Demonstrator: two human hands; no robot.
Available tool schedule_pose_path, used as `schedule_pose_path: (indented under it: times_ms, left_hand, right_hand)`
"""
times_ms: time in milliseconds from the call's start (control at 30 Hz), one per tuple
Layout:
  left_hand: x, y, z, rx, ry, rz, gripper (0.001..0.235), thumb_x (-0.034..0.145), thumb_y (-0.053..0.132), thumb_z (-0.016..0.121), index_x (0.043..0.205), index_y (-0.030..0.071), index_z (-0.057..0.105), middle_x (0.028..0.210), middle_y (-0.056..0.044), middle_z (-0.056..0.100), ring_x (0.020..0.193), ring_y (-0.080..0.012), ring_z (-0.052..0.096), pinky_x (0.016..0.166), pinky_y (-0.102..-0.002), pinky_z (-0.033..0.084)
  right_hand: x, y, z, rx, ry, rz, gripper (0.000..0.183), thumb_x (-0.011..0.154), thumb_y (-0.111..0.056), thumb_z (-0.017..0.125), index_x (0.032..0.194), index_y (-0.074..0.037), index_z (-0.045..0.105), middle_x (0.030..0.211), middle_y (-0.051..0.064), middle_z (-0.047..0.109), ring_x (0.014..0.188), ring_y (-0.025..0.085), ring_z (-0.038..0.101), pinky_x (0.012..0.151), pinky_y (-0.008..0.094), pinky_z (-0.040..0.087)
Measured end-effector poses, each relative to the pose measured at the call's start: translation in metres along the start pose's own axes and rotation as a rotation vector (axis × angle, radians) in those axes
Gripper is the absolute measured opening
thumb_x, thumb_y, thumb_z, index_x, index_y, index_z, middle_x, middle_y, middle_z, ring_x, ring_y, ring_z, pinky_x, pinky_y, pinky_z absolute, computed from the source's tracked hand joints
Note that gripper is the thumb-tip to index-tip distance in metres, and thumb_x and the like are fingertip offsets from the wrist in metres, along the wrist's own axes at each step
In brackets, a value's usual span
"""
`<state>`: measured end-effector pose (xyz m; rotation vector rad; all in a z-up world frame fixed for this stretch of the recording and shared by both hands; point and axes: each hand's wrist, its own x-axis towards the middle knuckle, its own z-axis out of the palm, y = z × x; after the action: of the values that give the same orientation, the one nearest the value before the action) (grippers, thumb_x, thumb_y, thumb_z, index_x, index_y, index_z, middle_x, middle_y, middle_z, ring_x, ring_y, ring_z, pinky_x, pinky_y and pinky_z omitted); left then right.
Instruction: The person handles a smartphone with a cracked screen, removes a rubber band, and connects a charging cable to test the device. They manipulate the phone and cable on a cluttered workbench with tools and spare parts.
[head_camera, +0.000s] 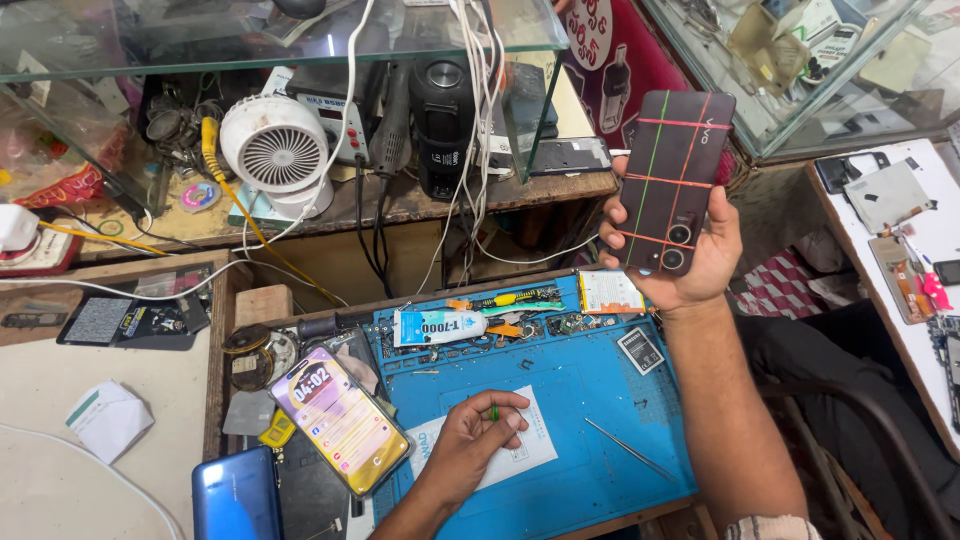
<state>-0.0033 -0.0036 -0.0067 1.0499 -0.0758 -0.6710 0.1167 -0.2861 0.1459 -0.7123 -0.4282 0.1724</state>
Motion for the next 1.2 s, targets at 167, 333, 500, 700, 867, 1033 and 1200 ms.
schedule_pose_path:
  times_ms: [167, 333, 500, 700, 867, 1033, 1200]
  left_hand:
    - [-0.001, -0.001, -0.001, 0.001, 0.017, -0.028, 0.029, 0.095, 0.018, 0.069, 0.118, 0.0, 0.069, 0.095, -0.006, 0.072, 0.083, -0.0096, 0.064, 0.082, -0.026, 0.055]
    - [0.0, -0.001, -0.002, -0.015, -0.008, 0.006, 0.029, 0.095, 0.017, 0.069, 0.119, 0.0, 0.069, 0.095, -0.006, 0.072, 0.083, -0.0104, 0.064, 0.082, -0.026, 0.055]
    - [-0.002, 0.001, -0.005, -0.082, 0.036, 0.029, 0.031, 0.096, 0.022, 0.068, 0.118, -0.001, 0.069, 0.095, -0.007, 0.07, 0.083, -0.0128, 0.064, 0.081, -0.028, 0.055]
    - [-0.007, 0.014, -0.013, -0.394, -0.073, 0.173, 0.053, 0.106, 0.042, 0.047, 0.13, -0.004, 0.057, 0.107, -0.014, 0.069, 0.096, -0.0221, 0.07, 0.091, -0.035, 0.056]
    - [-0.01, 0.016, -0.01, -0.45, -0.163, 0.263, 0.066, 0.102, 0.048, 0.046, 0.148, 0.001, 0.041, 0.126, -0.015, 0.068, 0.107, -0.0227, 0.07, 0.096, -0.036, 0.057]
    - [-0.015, 0.013, -0.007, -0.201, -0.089, 0.272, 0.068, 0.102, 0.023, 0.07, 0.156, -0.007, 0.042, 0.13, -0.014, 0.065, 0.108, -0.0139, 0.062, 0.088, -0.029, 0.049]
    - [-0.015, 0.017, -0.009, -0.392, -0.107, 0.174, 0.072, 0.095, 0.018, 0.077, 0.154, -0.004, 0.04, 0.125, -0.015, 0.069, 0.106, -0.0188, 0.07, 0.091, -0.031, 0.056]
  right_hand:
    - [-0.002, 0.008, -0.001, -0.044, 0.028, -0.014, 0.09, 0.104, -0.062, 0.048, 0.16, 0.007, 0.031, 0.114, 0.021, 0.058, 0.096, 0.03, 0.058, 0.08, 0.043, 0.051]
    - [-0.001, 0.006, 0.0, -0.37, 0.022, -0.017, 0.095, 0.093, -0.044, 0.07, 0.165, 0.005, 0.033, 0.118, 0.019, 0.061, 0.099, 0.027, 0.06, 0.081, 0.041, 0.053]
    - [-0.013, 0.004, 0.022, -1.274, 0.018, -0.104, 0.086, 0.077, -0.02, 0.075, 0.154, 0.0, 0.043, 0.126, 0.014, 0.061, 0.111, 0.027, 0.061, 0.099, 0.038, 0.05]
    - [-0.022, 0.008, 0.06, -2.065, -0.376, -0.161, 0.086, 0.054, -0.028, 0.082, 0.135, -0.011, 0.059, 0.107, 0.012, 0.064, 0.092, 0.033, 0.063, 0.083, 0.045, 0.051]
    - [-0.014, 0.021, 0.081, -2.103, -0.677, -0.014, 0.08, 0.057, -0.028, 0.082, 0.132, -0.013, 0.06, 0.11, 0.01, 0.065, 0.097, 0.033, 0.063, 0.085, 0.047, 0.051]
    - [-0.008, 0.028, 0.09, -2.207, -0.886, 0.348, 0.097, 0.051, -0.027, 0.087, 0.144, -0.021, 0.057, 0.119, 0.009, 0.061, 0.105, 0.033, 0.062, 0.085, 0.047, 0.052]
    - [-0.016, 0.02, 0.079, -1.934, -0.551, -0.008, 0.091, 0.061, -0.026, 0.081, 0.146, -0.018, 0.049, 0.14, 0.018, 0.052, 0.128, 0.035, 0.054, 0.106, 0.047, 0.047]
